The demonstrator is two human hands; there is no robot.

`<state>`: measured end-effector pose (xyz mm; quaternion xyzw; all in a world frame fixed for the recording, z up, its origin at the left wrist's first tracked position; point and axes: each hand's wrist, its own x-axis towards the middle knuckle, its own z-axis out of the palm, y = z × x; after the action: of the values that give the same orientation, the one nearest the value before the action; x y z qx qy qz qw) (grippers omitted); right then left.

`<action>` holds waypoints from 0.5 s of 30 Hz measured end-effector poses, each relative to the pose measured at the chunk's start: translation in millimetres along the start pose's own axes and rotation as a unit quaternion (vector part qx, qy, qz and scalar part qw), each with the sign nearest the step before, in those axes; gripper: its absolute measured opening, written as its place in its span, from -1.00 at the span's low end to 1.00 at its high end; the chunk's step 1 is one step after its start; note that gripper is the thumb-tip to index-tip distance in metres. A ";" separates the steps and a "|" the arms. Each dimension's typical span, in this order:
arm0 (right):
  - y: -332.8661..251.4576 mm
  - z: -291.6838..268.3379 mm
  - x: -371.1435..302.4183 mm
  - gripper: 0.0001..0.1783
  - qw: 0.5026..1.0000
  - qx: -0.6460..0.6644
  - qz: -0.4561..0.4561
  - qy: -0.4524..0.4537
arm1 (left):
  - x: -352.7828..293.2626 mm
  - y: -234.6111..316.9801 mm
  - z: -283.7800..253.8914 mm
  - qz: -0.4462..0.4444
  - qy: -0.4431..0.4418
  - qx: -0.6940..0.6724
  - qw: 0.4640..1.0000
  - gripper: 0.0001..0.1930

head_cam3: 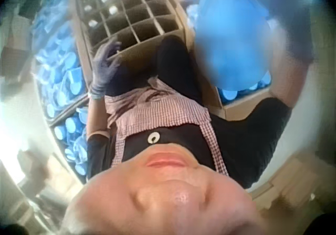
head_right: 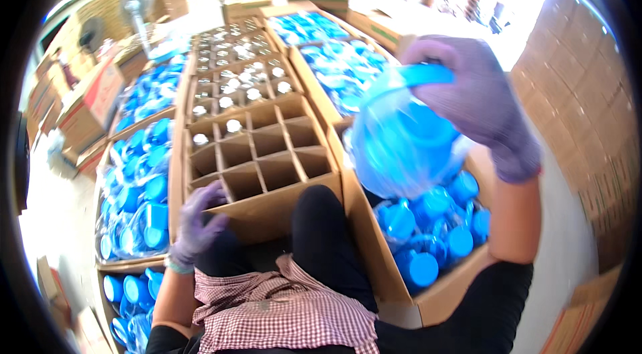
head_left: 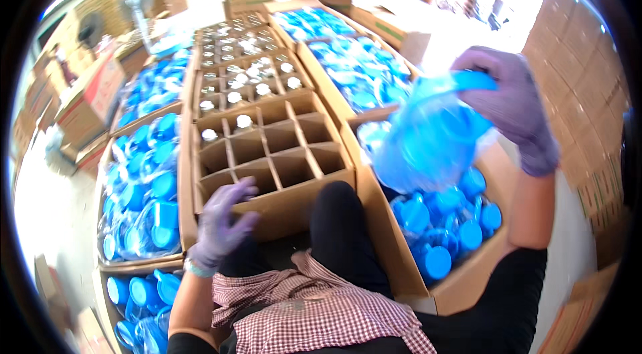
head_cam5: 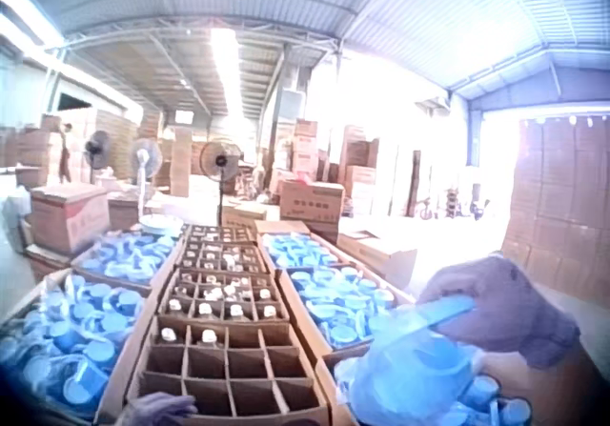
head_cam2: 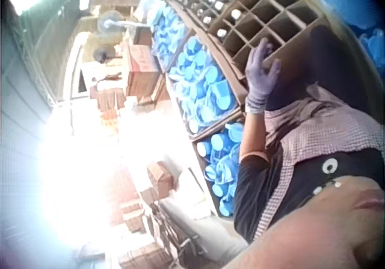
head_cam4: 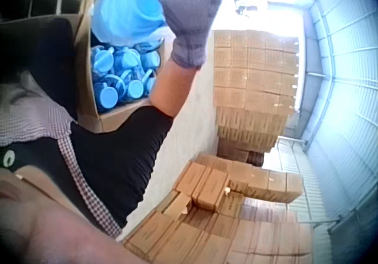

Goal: The person assembles thermos flasks by placing a metal liner into a blue plastic outer shell, attaching a white inner cap, and then screwing on a blue outer lid before placing the completed item into a shipping box.

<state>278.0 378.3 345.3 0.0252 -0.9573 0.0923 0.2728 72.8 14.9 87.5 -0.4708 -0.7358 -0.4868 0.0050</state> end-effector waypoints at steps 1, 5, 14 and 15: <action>-33.2 -16.5 12.4 -0.74 1.000 -0.004 -0.012 -0.015 | 5.2 17.3 -0.5 -0.003 0.035 0.015 0.999 -0.38; -91.9 -52.3 34.2 -0.64 0.991 0.132 -0.021 -0.005 | 35.2 96.1 5.7 0.194 -0.005 -0.157 0.968 0.39; -120.2 109.8 98.8 -0.74 0.979 0.155 -0.056 -0.119 | -50.6 33.2 8.7 -0.013 -0.028 -0.450 0.893 0.26; -123.8 131.1 88.1 -0.75 0.979 0.149 -0.087 -0.110 | -74.2 8.5 20.8 -0.080 -0.036 -0.449 0.889 0.20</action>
<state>147.4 232.0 302.5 0.1590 -0.9512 0.2061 0.1656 129.3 -20.4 48.1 -0.3793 -0.4737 -0.7469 -0.2720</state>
